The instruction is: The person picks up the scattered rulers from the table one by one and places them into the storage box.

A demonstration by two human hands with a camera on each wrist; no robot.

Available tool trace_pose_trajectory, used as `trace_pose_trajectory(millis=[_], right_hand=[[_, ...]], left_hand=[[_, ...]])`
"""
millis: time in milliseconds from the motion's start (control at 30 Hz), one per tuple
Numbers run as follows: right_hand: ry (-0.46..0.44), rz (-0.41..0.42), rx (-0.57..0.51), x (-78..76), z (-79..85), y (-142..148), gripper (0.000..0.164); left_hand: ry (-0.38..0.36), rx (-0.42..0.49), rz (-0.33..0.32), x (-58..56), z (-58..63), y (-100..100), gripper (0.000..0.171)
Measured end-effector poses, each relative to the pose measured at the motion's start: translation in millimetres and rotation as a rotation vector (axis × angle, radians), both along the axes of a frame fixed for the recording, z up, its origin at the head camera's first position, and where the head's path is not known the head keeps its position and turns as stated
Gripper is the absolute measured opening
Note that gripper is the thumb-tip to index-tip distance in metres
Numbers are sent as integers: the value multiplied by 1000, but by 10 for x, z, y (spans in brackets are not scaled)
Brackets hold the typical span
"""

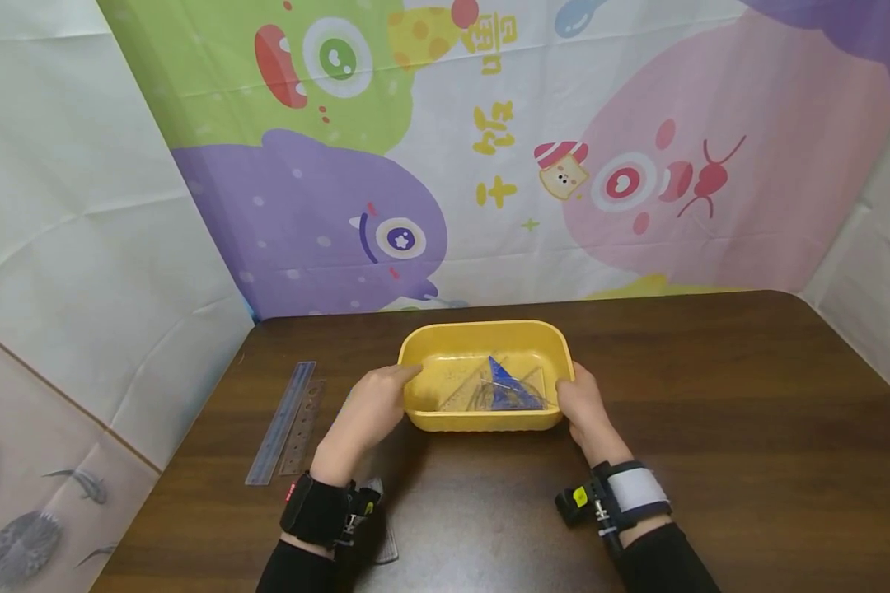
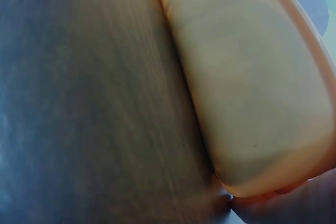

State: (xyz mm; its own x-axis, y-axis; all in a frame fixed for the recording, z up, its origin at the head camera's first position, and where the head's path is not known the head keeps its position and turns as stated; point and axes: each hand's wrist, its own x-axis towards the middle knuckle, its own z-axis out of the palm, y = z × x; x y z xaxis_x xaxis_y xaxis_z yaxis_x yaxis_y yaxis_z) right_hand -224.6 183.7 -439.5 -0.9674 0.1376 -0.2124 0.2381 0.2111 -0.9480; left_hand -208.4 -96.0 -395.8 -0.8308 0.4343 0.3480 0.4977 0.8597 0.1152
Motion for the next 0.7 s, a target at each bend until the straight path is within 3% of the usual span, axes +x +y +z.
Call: trace_pose_trajectory(millis=[133, 267, 467, 700], right_hand=[[8, -4, -5, -4, -5, -4, 50], [13, -8, -8, -5, -3, -4, 50], [26, -5, -8, -7, -13, -5, 50], [24, -6, -12, -4, -19, -7, 51]], left_hand=[[102, 80, 186, -20, 53, -202, 26], [72, 178, 398, -22, 81, -448, 26], [-76, 233, 587, 22, 88, -799, 27], [-312, 193, 769, 85, 64, -1071, 29]])
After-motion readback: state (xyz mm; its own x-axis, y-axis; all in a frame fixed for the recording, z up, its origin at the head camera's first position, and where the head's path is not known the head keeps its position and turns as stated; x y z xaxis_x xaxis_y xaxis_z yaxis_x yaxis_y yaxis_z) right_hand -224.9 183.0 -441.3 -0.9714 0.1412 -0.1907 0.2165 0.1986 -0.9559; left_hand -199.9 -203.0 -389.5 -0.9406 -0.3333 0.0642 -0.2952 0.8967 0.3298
